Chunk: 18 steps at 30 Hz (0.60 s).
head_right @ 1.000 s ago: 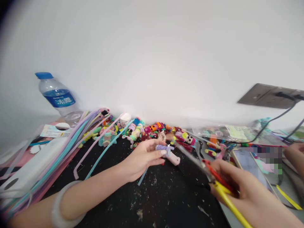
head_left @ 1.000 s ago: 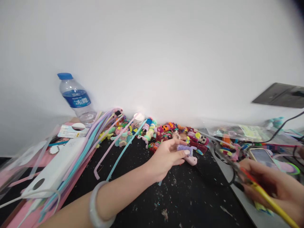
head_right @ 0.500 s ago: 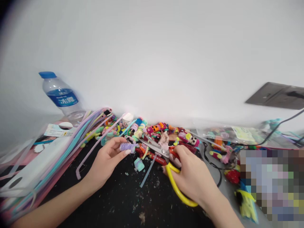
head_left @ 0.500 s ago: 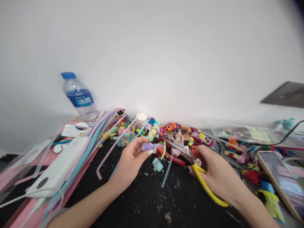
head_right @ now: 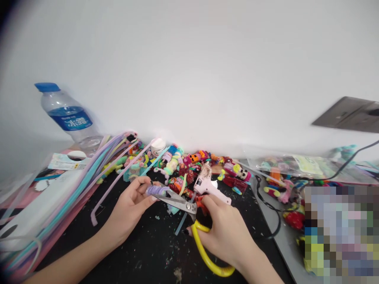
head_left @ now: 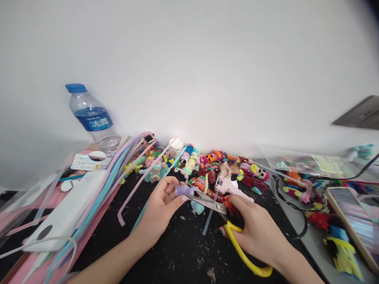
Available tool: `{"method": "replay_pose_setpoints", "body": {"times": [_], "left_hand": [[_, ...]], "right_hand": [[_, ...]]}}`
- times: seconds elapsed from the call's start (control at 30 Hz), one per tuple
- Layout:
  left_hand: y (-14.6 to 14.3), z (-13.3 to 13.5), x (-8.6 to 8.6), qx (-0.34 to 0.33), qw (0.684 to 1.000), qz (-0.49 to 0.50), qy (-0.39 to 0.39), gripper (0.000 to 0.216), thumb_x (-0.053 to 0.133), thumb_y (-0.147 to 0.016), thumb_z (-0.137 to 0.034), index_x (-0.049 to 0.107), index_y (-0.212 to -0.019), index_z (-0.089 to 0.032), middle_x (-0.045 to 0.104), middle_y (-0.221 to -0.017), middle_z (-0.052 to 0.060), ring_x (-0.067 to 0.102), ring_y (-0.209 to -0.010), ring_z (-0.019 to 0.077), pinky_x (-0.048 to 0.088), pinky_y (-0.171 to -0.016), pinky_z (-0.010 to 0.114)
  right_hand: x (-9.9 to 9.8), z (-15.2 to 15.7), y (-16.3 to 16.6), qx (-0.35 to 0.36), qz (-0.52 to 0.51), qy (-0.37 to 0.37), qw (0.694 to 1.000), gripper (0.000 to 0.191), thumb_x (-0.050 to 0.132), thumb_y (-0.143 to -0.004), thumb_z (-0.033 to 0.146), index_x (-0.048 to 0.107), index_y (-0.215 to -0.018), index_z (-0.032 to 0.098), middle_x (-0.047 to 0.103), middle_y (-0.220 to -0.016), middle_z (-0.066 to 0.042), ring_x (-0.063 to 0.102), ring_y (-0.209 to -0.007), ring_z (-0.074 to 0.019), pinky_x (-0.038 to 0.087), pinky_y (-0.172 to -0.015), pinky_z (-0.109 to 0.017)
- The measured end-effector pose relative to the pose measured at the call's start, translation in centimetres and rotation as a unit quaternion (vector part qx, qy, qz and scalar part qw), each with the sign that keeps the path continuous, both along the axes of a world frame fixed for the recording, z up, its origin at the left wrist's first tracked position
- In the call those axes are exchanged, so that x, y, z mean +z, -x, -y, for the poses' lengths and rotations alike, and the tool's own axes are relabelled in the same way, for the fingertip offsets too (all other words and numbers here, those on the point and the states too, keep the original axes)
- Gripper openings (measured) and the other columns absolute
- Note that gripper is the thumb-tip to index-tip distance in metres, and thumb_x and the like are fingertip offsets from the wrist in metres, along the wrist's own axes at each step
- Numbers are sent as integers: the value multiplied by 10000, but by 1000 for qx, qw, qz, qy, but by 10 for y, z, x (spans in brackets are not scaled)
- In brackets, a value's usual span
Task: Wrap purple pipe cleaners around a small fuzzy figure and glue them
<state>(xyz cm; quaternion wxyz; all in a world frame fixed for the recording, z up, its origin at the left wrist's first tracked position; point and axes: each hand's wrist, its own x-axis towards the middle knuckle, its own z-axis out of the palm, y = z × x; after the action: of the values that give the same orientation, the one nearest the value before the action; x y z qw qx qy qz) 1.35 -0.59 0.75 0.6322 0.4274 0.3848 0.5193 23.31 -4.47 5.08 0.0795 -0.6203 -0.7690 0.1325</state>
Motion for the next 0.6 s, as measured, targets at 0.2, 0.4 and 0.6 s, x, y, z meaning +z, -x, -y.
{"method": "replay_pose_setpoints", "body": {"times": [0.2,0.4,0.6], "left_hand": [[-1,1,1,-24,1000,-1,12,275,652,-736,-114,467,-911,-220,597,-833,-40,554,-764,101,414,-709,208],[2,-1,0,-37,999,-16,11,272,663,-744,-146,463,-912,-221,609,-851,-23,569,-787,120,424,-736,238],[3,-3,0,-42,998,-30,20,288,687,-729,-183,466,-909,-220,630,-910,6,588,-800,140,438,-740,260]], "right_hand": [[-1,1,2,6,2,11,1000,243,667,-667,339,482,-765,213,592,-788,-9,529,-632,-175,356,-547,-250],[-5,1,-1,11,20,2,1000,263,668,-683,379,468,-715,212,575,-733,3,517,-594,-162,339,-529,-241],[-8,0,-3,23,38,-19,999,332,650,-697,455,437,-638,207,554,-667,0,508,-551,-153,325,-508,-235]]}}
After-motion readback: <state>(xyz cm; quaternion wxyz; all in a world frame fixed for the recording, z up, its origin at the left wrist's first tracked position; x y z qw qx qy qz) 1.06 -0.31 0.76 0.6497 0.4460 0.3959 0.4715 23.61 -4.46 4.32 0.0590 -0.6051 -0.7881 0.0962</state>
